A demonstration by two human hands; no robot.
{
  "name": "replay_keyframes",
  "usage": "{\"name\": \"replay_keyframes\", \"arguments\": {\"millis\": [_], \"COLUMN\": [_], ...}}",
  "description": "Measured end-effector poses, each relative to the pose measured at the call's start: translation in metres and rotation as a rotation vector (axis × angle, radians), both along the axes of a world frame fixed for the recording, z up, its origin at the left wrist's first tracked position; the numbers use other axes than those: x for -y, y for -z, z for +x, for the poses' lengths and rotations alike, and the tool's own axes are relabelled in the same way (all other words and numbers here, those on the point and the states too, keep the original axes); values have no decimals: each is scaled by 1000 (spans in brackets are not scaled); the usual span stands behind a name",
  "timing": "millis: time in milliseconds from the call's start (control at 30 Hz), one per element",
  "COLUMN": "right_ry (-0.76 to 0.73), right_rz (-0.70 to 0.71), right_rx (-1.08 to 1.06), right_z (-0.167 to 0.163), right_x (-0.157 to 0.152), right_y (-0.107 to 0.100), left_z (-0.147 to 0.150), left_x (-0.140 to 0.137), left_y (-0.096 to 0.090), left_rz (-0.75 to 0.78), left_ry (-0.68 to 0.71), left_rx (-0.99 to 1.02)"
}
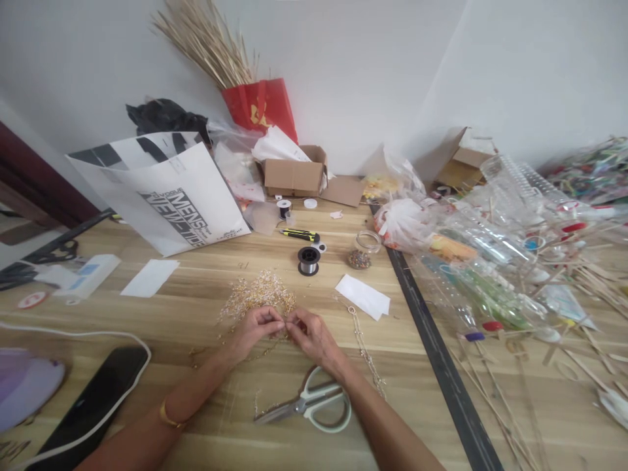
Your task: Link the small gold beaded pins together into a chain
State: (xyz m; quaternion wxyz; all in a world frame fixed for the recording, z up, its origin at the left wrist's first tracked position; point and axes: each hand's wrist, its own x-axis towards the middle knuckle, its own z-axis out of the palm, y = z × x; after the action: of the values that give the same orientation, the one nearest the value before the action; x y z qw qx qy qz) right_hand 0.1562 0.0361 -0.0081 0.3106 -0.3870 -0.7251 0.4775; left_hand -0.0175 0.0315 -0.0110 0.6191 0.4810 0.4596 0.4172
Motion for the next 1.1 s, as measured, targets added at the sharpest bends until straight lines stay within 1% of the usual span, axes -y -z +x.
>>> {"name": "replay_keyframes", "arguments": {"millis": [200,333,433,567,733,1000,1100], "right_ry": [19,20,24,27,25,24,33], "right_rz": [-54,-124,-135,-49,61,96,122], "right_rx": [-82,-152,-145,-68,-16,37,58], "right_z": [-1,-3,-4,-4,-4,-2,-2], "right_x": [-1,1,2,3,3,1,1], "right_y": [3,4,6,2,-4,1,1], "left_z": [1,3,3,3,3,5,5], "left_x": [0,-1,-2,-1,0,3,2], "left_y": [-2,2,5,7,4,0,2], "left_rz": [30,33,37,32,50,120,112], "left_ry": [-8,-18,-18,-24,-26,-57,-65], "left_rx": [-24,0,11,6,-8,-123,-137]}}
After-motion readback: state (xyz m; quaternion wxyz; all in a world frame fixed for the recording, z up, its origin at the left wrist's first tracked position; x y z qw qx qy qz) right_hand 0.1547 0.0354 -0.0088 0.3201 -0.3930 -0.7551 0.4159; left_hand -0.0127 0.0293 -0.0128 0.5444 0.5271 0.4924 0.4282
